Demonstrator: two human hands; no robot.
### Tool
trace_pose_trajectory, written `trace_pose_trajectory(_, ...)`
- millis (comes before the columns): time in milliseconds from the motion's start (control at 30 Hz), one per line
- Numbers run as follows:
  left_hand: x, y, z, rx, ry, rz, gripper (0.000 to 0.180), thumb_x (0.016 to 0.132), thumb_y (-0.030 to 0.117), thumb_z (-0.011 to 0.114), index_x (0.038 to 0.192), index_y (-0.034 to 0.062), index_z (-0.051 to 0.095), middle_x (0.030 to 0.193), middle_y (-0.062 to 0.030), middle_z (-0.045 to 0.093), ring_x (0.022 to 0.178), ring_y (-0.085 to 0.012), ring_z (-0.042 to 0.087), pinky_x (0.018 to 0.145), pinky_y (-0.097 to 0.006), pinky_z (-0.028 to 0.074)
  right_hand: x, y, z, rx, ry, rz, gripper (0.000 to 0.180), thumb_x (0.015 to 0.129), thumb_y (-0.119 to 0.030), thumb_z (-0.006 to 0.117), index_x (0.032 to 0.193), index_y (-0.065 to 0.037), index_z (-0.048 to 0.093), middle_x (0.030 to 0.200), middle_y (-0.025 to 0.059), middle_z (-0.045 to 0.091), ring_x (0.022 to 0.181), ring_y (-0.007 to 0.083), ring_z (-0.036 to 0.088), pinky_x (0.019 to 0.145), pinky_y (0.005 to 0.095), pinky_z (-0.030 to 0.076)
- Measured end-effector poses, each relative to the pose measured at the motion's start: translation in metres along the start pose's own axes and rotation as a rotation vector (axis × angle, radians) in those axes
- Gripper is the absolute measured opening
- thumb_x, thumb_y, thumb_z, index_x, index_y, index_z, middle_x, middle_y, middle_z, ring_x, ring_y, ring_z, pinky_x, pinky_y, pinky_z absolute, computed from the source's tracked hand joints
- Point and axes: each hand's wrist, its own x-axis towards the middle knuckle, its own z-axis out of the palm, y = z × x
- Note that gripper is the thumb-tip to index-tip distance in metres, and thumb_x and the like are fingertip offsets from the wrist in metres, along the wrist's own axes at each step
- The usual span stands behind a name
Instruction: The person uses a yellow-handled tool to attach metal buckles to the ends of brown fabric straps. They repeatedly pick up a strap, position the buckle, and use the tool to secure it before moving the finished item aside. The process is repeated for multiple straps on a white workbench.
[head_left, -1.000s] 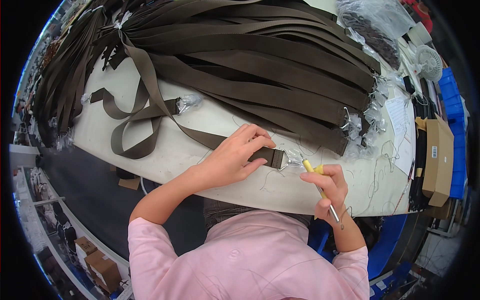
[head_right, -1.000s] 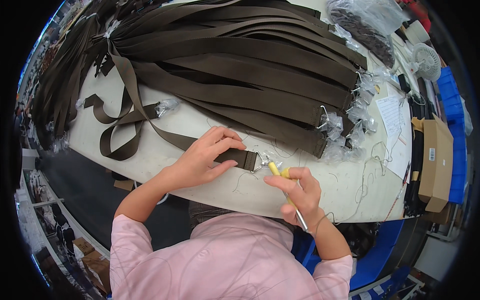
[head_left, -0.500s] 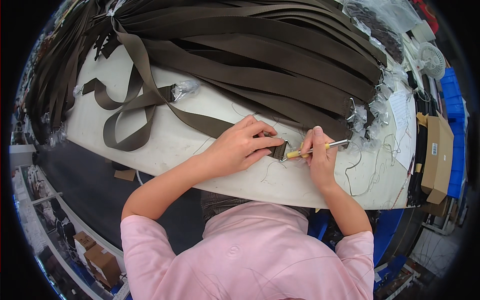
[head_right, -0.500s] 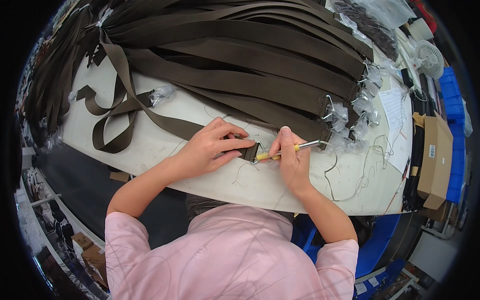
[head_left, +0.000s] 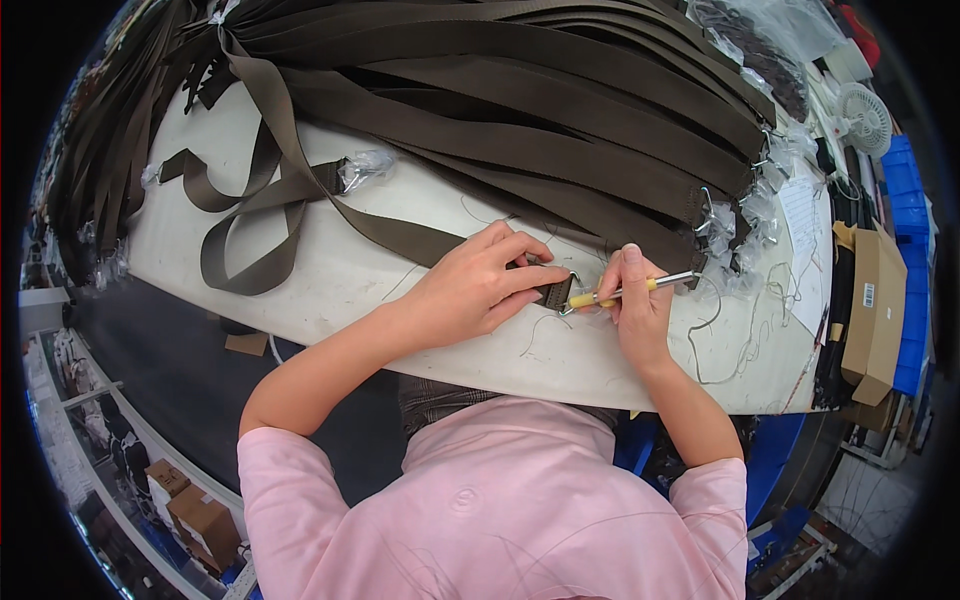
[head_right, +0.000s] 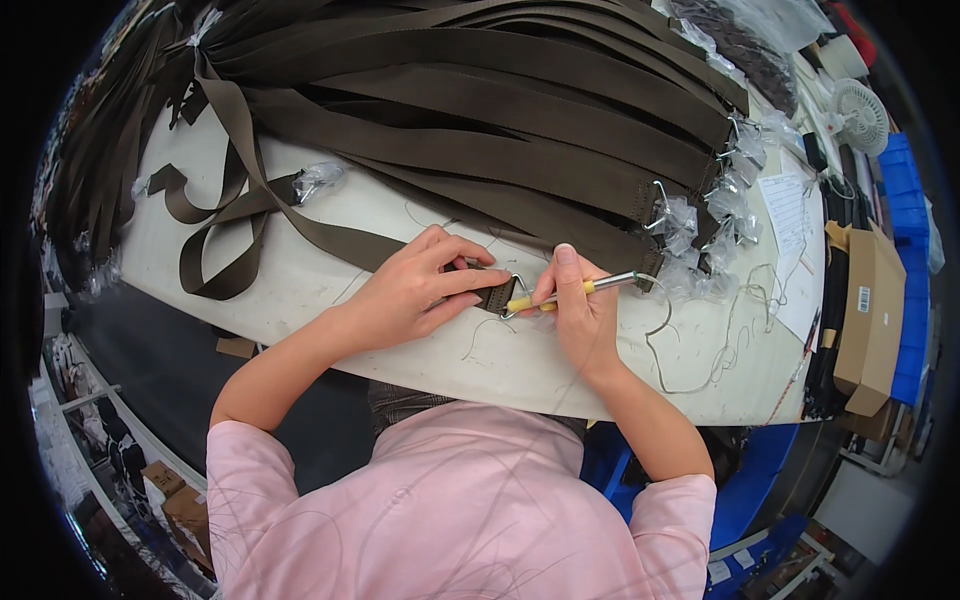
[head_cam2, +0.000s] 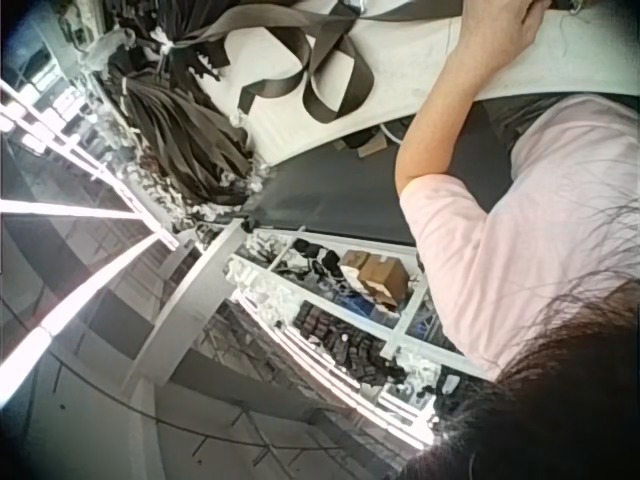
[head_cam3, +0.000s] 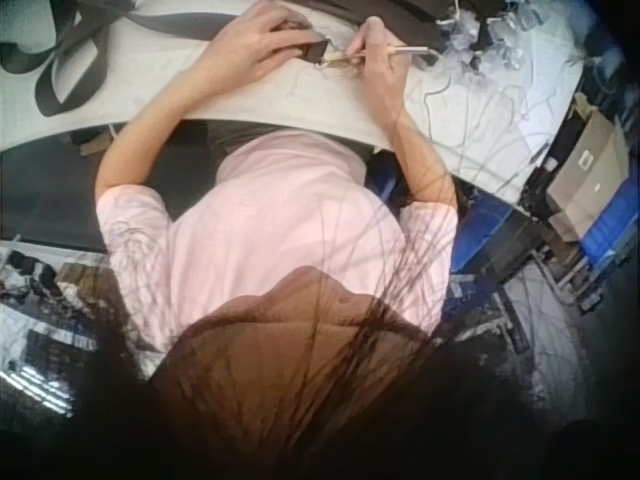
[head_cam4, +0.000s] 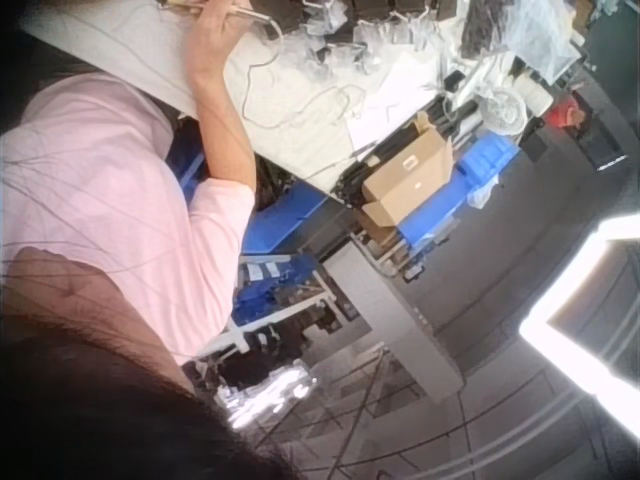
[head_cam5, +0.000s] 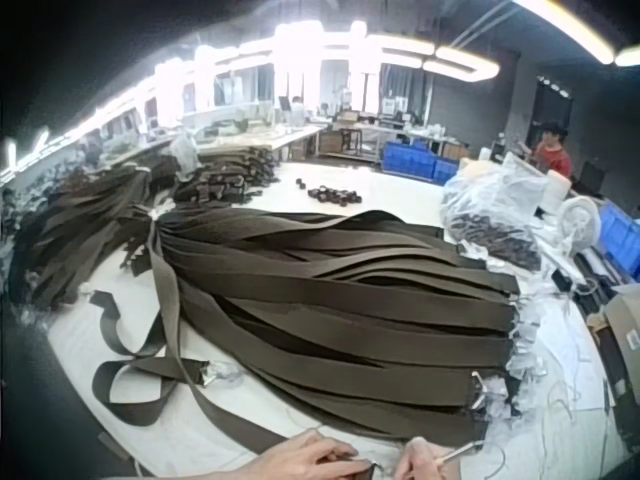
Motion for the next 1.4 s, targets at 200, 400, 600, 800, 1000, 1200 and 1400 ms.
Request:
trace_pose_trajectory(200,0.000,0.000,0.000,0.007,-0.005,-0.002,0.046,0.083,0.002,0.075,0.126,0.0150,0.071,0.120,-0.0038,0.063,0.097,-0.0244,0.056,0.087,-0.037,0.051,-0.001,-0.005,-0.003,0.014,-0.040,0.055,0.057,0.112,-0.039,0.041,0.070,-0.004,0.057,0.063,0.0015,0.056,0.058,0.0103,0.062,0.053,0.0234,0.040)
trace_pose_trajectory(400,0.000,0.000,0.001,0.006,-0.006,0.000,0.045,0.083,0.002,0.074,0.126,0.0148,0.071,0.119,-0.0037,0.063,0.096,-0.0242,0.055,0.087,-0.037,0.051,0.000,-0.002,0.002,0.040,-0.002,0.021,0.057,0.112,-0.038,0.040,0.067,-0.008,0.055,0.062,-0.0009,0.053,0.049,0.0039,0.040,0.045,0.0215,0.030)
trace_pose_trajectory(600,0.000,0.000,0.002,0.014,0.005,0.007,0.046,0.083,0.002,0.074,0.127,0.0152,0.071,0.119,-0.0035,0.063,0.095,-0.0240,0.055,0.086,-0.037,0.051,0.000,-0.002,0.003,0.075,-0.005,0.023,0.057,0.112,-0.037,0.041,0.066,-0.008,0.055,0.062,-0.0009,0.052,0.050,0.0041,0.040,0.045,0.0216,0.030)
trace_pose_trajectory(800,0.000,0.000,0.002,0.026,-0.003,0.008,0.045,0.083,0.002,0.074,0.126,0.0153,0.071,0.118,-0.0040,0.063,0.096,-0.0239,0.055,0.087,-0.037,0.051,0.000,-0.003,0.002,0.043,0.003,0.018,0.057,0.112,-0.038,0.040,0.067,-0.007,0.055,0.061,-0.0004,0.051,0.050,0.0041,0.041,0.045,0.0218,0.029)
trace_pose_trajectory(1000,0.004,0.001,0.002,-0.161,0.053,-0.189,0.027,0.085,0.008,0.076,0.111,0.0087,0.070,0.111,-0.0063,0.063,0.093,-0.0255,0.059,0.083,-0.038,0.052,-0.002,0.001,-0.006,0.243,0.086,-0.096,0.057,0.113,-0.035,0.035,0.066,-0.006,0.048,0.064,0.0045,0.045,0.044,0.0103,0.043,0.043,0.0243,0.039)
trace_pose_trajectory(1200,0.019,0.010,0.013,0.054,0.092,-0.195,0.021,0.088,0.011,0.076,0.100,0.0034,0.061,0.094,-0.0088,0.057,0.083,-0.0253,0.065,0.073,-0.038,0.053,-0.003,0.003,-0.013,0.280,0.117,-0.172,0.058,0.113,-0.034,0.031,0.067,-0.005,0.049,0.065,0.0052,0.045,0.044,0.0119,0.043,0.045,0.0255,0.043)
trace_pose_trajectory(1400,0.013,0.001,-0.002,-0.096,0.029,-0.257,0.014,0.089,0.004,0.070,0.102,0.0036,0.066,0.096,-0.0093,0.059,0.080,-0.0243,0.066,0.067,-0.036,0.053,-0.003,0.004,-0.010,0.221,0.095,-0.074,0.059,0.113,-0.039,0.034,0.071,-0.005,0.057,0.067,0.0029,0.056,0.054,0.0073,0.058,0.047,0.0204,0.035)
